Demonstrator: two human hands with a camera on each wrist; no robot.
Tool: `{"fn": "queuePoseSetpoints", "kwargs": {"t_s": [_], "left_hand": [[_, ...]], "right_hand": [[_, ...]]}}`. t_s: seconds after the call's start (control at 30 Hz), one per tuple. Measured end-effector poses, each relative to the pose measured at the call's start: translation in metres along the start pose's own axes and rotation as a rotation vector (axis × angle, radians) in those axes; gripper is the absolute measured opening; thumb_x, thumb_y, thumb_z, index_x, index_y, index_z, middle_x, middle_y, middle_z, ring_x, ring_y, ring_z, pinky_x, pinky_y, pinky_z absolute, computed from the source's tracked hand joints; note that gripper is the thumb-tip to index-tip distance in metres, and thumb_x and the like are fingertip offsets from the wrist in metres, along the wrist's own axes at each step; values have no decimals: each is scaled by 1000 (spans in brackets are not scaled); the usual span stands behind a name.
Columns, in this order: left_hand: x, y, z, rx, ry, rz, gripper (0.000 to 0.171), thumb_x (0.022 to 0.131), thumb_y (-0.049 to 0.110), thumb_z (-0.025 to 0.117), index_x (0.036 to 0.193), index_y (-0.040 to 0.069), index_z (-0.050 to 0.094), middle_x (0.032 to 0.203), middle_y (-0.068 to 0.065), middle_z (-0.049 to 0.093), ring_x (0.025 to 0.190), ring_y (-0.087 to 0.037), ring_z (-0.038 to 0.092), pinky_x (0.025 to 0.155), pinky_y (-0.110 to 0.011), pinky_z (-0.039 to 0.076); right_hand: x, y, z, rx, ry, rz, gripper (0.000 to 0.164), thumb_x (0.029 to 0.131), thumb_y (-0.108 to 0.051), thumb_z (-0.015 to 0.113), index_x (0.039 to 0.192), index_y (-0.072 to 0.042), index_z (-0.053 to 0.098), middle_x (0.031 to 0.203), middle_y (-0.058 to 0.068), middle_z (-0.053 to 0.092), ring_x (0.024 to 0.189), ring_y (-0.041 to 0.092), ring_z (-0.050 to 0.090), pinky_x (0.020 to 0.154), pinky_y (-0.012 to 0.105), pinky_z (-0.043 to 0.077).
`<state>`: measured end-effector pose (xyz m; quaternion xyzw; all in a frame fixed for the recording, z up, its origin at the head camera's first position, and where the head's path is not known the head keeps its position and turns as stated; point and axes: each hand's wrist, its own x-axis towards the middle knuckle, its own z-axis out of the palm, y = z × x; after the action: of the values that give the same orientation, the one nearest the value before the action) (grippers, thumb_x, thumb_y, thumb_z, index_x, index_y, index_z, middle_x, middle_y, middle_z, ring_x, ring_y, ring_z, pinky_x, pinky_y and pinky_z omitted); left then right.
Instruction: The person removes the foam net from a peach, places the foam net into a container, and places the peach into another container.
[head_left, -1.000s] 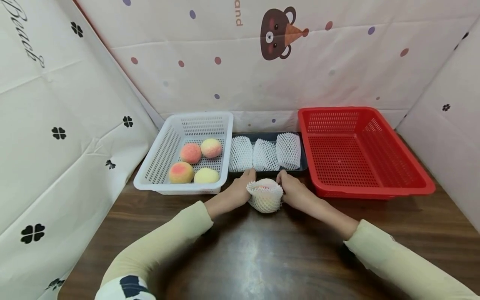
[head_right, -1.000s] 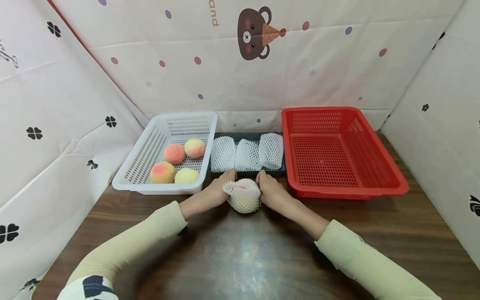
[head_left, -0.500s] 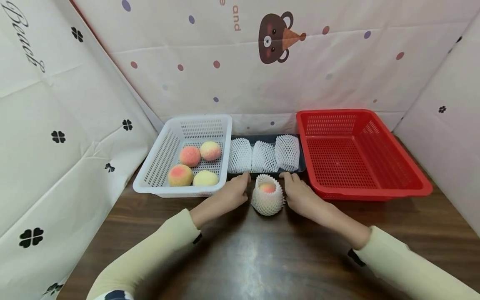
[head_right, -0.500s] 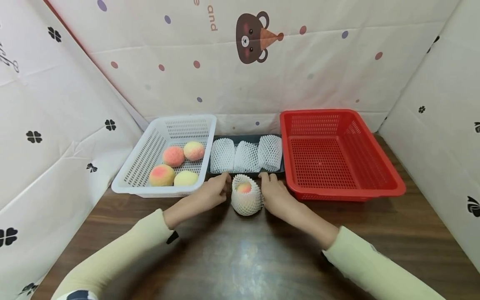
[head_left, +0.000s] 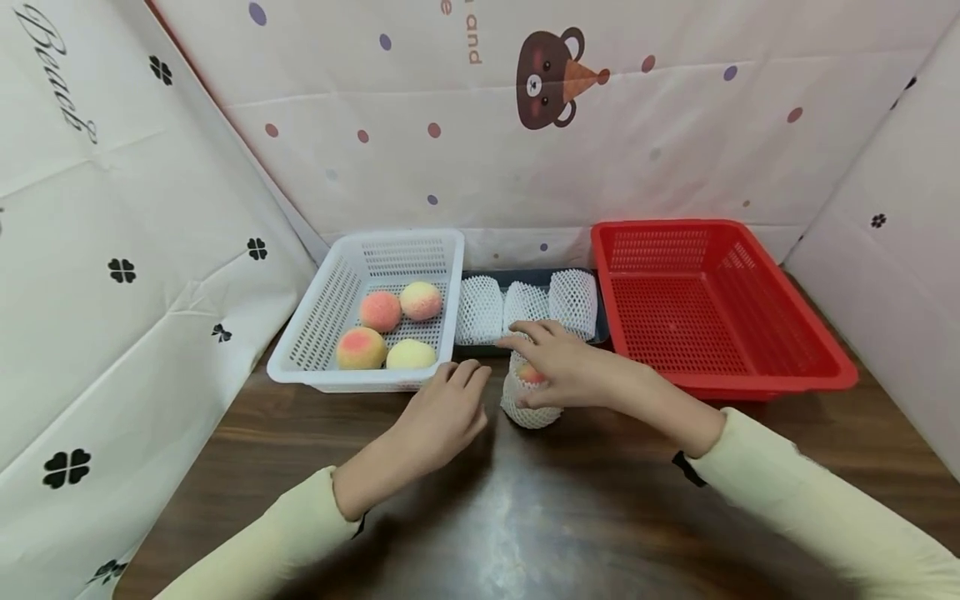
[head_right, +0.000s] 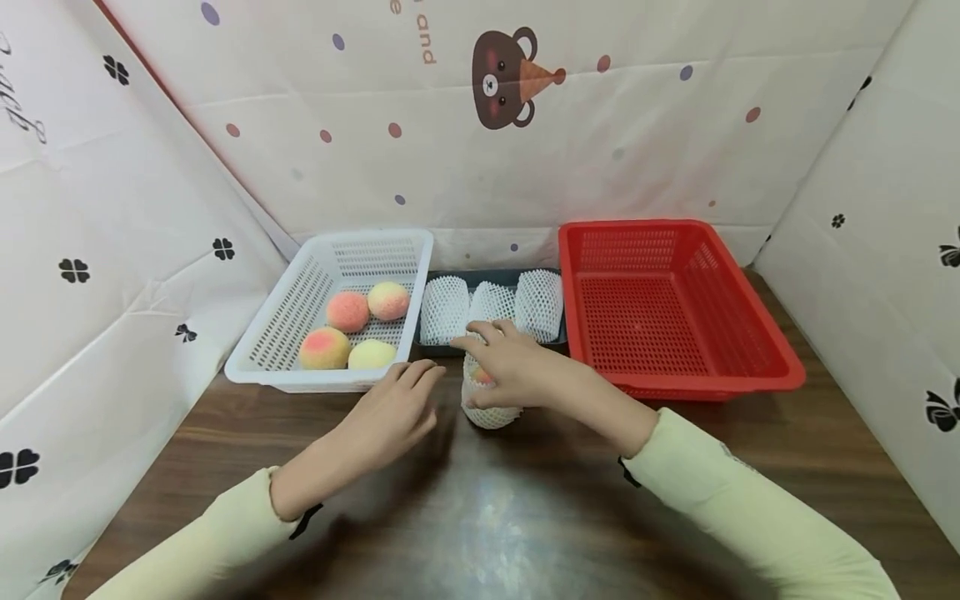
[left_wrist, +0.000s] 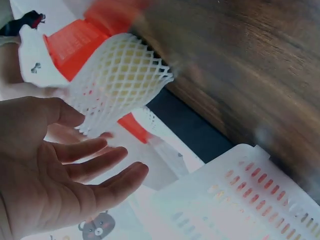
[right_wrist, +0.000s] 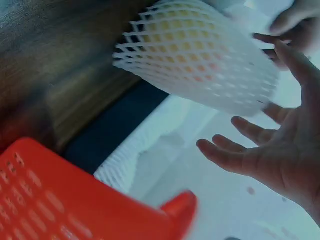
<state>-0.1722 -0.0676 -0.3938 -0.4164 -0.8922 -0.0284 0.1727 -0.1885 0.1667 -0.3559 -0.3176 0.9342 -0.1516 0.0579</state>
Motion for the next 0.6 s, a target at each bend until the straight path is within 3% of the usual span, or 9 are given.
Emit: {"fn": "queuePoseSetpoints", "kwargs": {"t_s": [0.17,0.27,0.43,0.6], "left_hand": [[-6,0,2,-5,0,40,41,87,15,69,123,-3,60,115,-16,62,102,-31,60,94,-42,51],[-5,0,5,-16,-8,42,40,88,14,69,124,-3,60,115,-16,62,103,-29,60,93,-41,50],[-3,-2,9,-45,-6,38,41,88,13,69,125,-3,59,115,-16,62,102,-29,60,92,-40,50],[2,-3,12,-81,-9,16,40,89,13,68,125,-2,59,116,-15,61,101,-31,61,93,-41,51]], "right_hand": [[13,9,22,16,-128,62,84,80,-37,84,152,-19,44,160,18,31,140,50,32,99,70,43],[17,12,34,25,-167,87,83,76,-37,89,146,-20,49,158,17,33,137,49,35,98,66,46],[19,14,44,30,-136,60,73,72,-25,91,136,-16,57,140,16,47,116,41,51,91,49,53],[18,15,44,48,-89,52,68,70,-22,90,131,-15,60,128,12,52,107,35,53,84,42,54]]}}
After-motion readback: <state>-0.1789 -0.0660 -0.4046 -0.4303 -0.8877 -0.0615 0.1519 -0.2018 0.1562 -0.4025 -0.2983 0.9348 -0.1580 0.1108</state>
